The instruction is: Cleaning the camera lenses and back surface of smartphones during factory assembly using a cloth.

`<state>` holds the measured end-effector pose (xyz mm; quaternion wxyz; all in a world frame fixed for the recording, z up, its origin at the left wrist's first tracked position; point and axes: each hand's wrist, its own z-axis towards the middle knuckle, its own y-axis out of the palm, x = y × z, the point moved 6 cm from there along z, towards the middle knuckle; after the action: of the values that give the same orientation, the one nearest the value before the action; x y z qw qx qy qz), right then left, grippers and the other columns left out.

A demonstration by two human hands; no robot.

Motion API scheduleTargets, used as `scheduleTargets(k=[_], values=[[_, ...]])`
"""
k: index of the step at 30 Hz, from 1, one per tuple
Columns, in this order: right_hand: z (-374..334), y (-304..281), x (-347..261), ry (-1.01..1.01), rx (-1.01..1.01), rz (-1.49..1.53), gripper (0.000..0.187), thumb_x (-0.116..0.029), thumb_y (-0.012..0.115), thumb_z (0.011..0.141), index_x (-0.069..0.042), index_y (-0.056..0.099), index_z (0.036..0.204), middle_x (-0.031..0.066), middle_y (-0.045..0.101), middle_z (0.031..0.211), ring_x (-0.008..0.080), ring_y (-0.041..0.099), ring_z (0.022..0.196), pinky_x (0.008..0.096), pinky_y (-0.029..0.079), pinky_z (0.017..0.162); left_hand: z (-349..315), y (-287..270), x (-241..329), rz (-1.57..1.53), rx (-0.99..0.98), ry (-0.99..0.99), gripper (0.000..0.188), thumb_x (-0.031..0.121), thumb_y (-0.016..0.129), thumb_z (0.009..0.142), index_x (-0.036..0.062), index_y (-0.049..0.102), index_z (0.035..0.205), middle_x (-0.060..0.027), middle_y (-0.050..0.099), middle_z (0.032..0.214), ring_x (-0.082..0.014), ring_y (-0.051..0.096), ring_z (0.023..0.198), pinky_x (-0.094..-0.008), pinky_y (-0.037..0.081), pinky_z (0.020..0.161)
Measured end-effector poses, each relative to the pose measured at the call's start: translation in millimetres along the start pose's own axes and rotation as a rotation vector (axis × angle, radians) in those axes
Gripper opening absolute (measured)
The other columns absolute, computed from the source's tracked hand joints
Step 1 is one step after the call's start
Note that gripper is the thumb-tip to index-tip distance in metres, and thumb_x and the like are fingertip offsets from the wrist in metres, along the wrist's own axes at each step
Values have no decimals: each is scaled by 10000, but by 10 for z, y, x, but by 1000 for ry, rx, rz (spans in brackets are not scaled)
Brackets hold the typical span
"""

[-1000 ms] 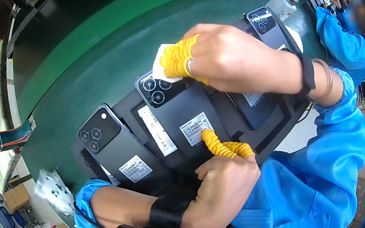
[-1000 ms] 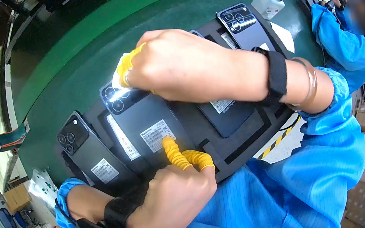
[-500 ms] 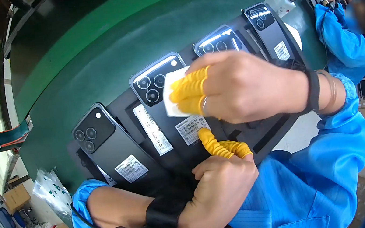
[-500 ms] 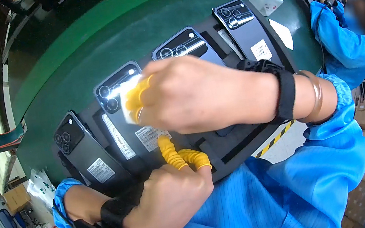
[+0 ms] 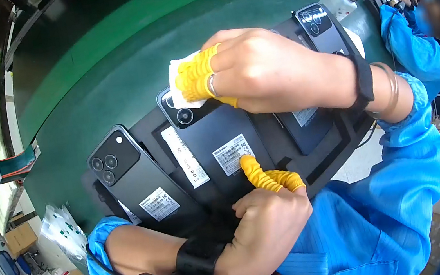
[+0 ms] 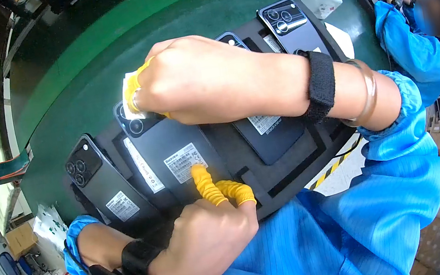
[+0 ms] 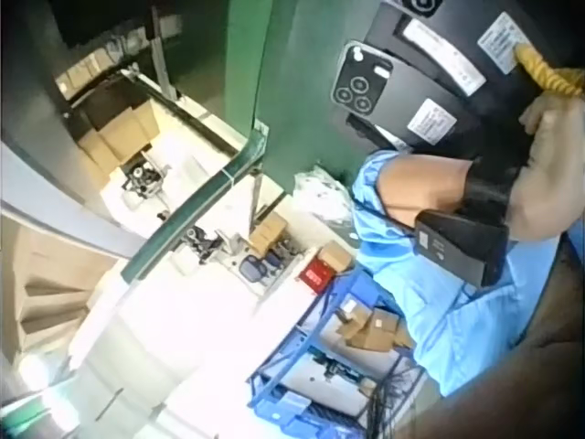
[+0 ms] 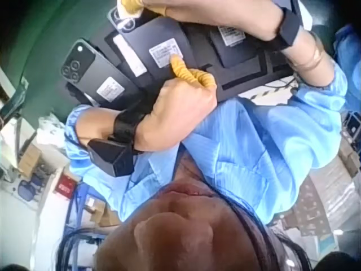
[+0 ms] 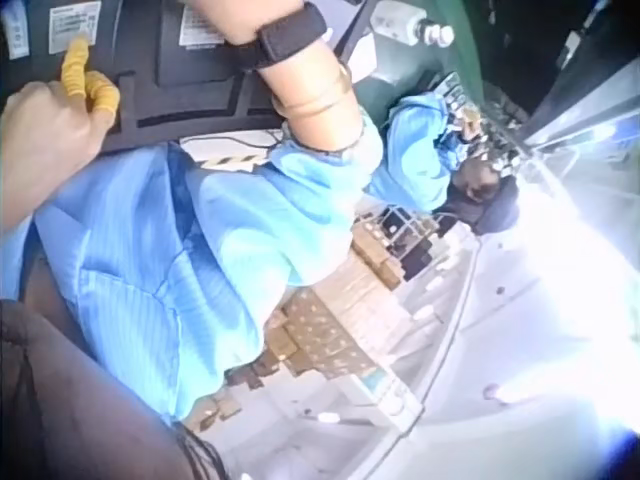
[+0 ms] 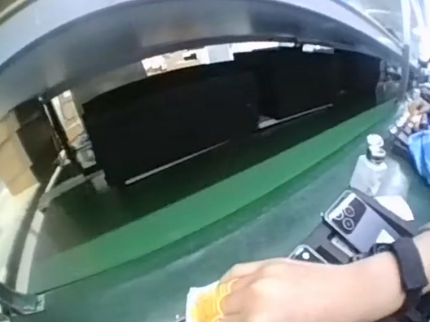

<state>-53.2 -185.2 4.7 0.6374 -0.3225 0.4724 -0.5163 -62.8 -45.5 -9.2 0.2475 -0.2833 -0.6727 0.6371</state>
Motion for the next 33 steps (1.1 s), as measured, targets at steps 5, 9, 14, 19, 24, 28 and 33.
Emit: scheduleTargets(k=[5, 9, 14, 19, 24, 28, 33], values=[[-132, -70, -21, 34, 62, -76, 91, -66, 632, 642, -4, 592, 695, 161, 601, 670, 331, 611, 681, 382, 507, 727, 1, -22, -15, 10, 21, -39, 183, 163, 627, 720, 36, 663, 846, -15, 489, 445, -111, 460, 349, -253, 310, 335], [-248, -72, -235, 110, 68, -102, 91, -48, 631, 597, -14, 576, 661, 118, 540, 610, 298, 571, 610, 399, 510, 726, -6, 24, 5, 29, -7, -28, 172, 163, 628, 719, 45, 662, 840, -12, 491, 447, -110, 465, 351, -253, 314, 336], [-381, -129, -395, 172, 6, -48, 115, -53, 650, 567, -31, 563, 639, 76, 497, 583, 254, 537, 557, 394, 499, 684, 14, 96, 37, 17, -83, -45, 136, 159, 625, 720, 56, 649, 806, -3, 488, 447, -119, 482, 355, -257, 329, 337], [-329, -536, -311, 295, 303, 97, 160, 59, 652, 734, 20, 673, 889, 150, 683, 850, 262, 673, 762, 354, 527, 777, -42, -64, -51, -28, 33, -151, 100, 167, 621, 721, 72, 612, 750, -8, 505, 454, -134, 515, 365, -276, 372, 328], [-599, -512, 74, 621, 522, 706, 221, -15, 596, 877, 45, 622, 1088, 115, 652, 1084, 169, 628, 990, 297, 494, 889, 98, -292, -413, -148, 83, -111, 204, 264, 609, 835, 90, 575, 733, -30, 546, 506, -152, 560, 411, -310, 406, 354], [-645, -458, 179, 689, 661, 1054, 212, -27, 596, 889, 36, 611, 1091, 43, 655, 964, 72, 608, 839, 199, 484, 743, -48, -719, -799, -61, 362, -399, 199, 252, 718, 786, 85, 642, 863, -46, 595, 601, -228, 595, 512, -306, 442, 456], [-665, -495, 206, 672, 655, 1067, 260, -40, 599, 889, 30, 586, 1139, 60, 645, 1042, 105, 619, 901, 230, 488, 810, -121, -758, -1142, -123, 824, -502, 415, 9, 670, 807, 71, 562, 1203, -109, 664, 1077, -203, 670, 917, -300, 544, 689]])
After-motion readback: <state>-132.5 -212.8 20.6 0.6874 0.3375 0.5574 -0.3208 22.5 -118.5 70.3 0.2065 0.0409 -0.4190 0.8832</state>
